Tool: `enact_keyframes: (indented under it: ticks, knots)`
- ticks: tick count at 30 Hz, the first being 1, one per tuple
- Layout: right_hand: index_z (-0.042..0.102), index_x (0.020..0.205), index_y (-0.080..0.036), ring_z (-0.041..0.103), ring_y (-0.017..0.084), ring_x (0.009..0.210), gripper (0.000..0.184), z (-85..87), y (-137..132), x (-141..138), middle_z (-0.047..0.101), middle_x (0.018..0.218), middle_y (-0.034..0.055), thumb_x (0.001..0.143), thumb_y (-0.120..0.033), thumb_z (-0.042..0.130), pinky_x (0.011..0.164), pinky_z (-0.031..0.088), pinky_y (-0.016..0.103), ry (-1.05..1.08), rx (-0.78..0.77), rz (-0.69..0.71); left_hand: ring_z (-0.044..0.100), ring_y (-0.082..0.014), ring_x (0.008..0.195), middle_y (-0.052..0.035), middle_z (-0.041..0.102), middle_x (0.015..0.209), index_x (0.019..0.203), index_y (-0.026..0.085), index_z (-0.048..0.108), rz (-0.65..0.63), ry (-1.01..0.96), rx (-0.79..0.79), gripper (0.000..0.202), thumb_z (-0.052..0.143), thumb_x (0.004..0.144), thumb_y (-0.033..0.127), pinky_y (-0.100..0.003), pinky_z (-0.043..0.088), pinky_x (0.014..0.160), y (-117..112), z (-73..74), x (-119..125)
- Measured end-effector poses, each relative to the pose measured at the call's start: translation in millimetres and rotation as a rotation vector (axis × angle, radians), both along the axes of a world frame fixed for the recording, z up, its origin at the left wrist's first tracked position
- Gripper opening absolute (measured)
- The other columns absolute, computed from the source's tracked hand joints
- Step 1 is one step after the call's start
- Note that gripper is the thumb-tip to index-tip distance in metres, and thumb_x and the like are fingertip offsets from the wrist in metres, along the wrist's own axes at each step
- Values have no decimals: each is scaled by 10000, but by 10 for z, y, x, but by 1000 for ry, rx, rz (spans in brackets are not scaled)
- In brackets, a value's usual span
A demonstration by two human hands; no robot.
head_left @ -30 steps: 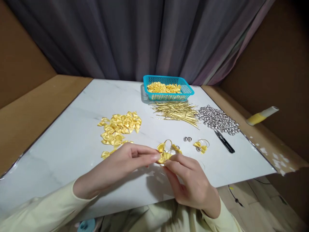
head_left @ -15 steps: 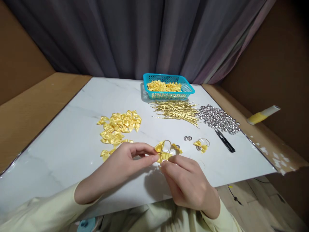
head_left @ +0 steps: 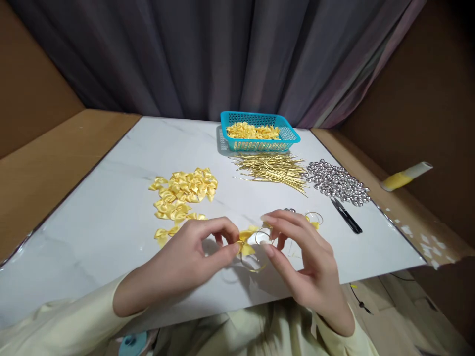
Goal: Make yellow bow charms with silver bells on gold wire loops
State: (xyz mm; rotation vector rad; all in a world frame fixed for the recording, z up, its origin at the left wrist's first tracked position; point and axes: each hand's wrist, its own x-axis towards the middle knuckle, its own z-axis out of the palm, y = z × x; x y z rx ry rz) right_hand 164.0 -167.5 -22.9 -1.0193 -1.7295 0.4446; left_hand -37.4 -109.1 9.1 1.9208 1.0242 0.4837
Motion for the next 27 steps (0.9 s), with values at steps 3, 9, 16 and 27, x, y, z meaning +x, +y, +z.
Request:
enact_keyframes:
  ticks: [3,9,16,27]
  knots:
    - [545,1308,-264,577,186,1019,482,22,13,14,536,1232,93,877,-50,541,783,528,311,-80,-90,169,590,-154,734,26,656,740,772,212,632,-84,11,-15,113,563,840,269,-239,446,688,0,1,-6]
    - [650,1150,-176,619,159,892,297,12,17,-15,639,994,81,890,-68,556,763,534,290,4,-161,242,587,-135,700,31,659,725,793,211,665,-86,-23,-84,140,565,854,288,-217,444,656,21,38,-3]
    - [686,1046,-166,644,144,822,228,33,2,-41,690,926,71,841,-77,641,636,565,225,116,-221,210,598,-107,690,52,669,737,794,226,669,-63,-101,-225,100,594,854,253,-181,444,633,42,76,9]
    - [697,993,-157,651,140,777,183,71,-18,-17,692,911,70,836,-77,645,621,575,226,150,-262,144,599,-142,895,27,671,969,976,249,628,-112,-63,136,128,575,863,221,-227,442,808,44,81,-59]
